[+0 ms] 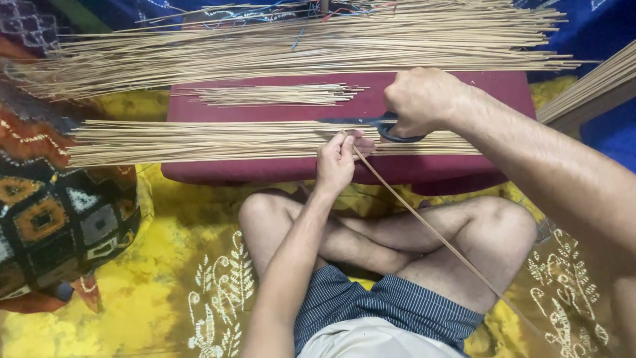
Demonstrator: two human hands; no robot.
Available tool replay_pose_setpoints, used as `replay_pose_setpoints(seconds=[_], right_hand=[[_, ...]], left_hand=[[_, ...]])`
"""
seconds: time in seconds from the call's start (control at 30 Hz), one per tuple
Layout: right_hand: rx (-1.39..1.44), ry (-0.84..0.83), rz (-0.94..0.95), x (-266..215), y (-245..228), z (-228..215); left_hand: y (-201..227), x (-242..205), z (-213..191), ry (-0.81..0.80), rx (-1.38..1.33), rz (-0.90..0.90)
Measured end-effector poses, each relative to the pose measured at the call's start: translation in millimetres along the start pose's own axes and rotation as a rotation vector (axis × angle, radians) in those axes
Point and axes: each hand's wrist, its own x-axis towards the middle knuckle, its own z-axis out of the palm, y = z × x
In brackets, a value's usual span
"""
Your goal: The person cuts a thin wooden stick with scissors, sorts through a pile of sticks by hand, and then measures a single stick against the bundle.
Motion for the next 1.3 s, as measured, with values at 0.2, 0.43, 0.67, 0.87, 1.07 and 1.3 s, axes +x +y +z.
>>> replay_pose_setpoints(seconds=[0.2,0.43,0.67,0.87,1.07,1.3], right_hand=[[-0.076,0.068,0.088,4.0,20.6,0.5],[0.028,0.174,0.198,23.5,88.1,62.3],[0.116,0.09,0.267,37.9,97.1,89.5],[0.23,0.347,0.267,24.3,90.1,98.2],[0.679,0.549,0.061,-42.7,-30.2,71.6],[1.048,0.21,0.089,-80.1,-74.0,79.9]], left_hand=[[15.5,2.0,-2.5,-0.028,0.0,-0.158],[19.2,2.3,-2.2,-0.026,-0.039,-0.18],[0.3,4.1,-5.1,-0.009,-0.065,-0.126],[-13.3,5.5,-8.1,-0.004,-0.113,-0.078],[-16.2,10.6,-13.6,0.022,-0.119,-0.098],[51.5,4.2,-15.4,0.187,-0.128,-0.052]])
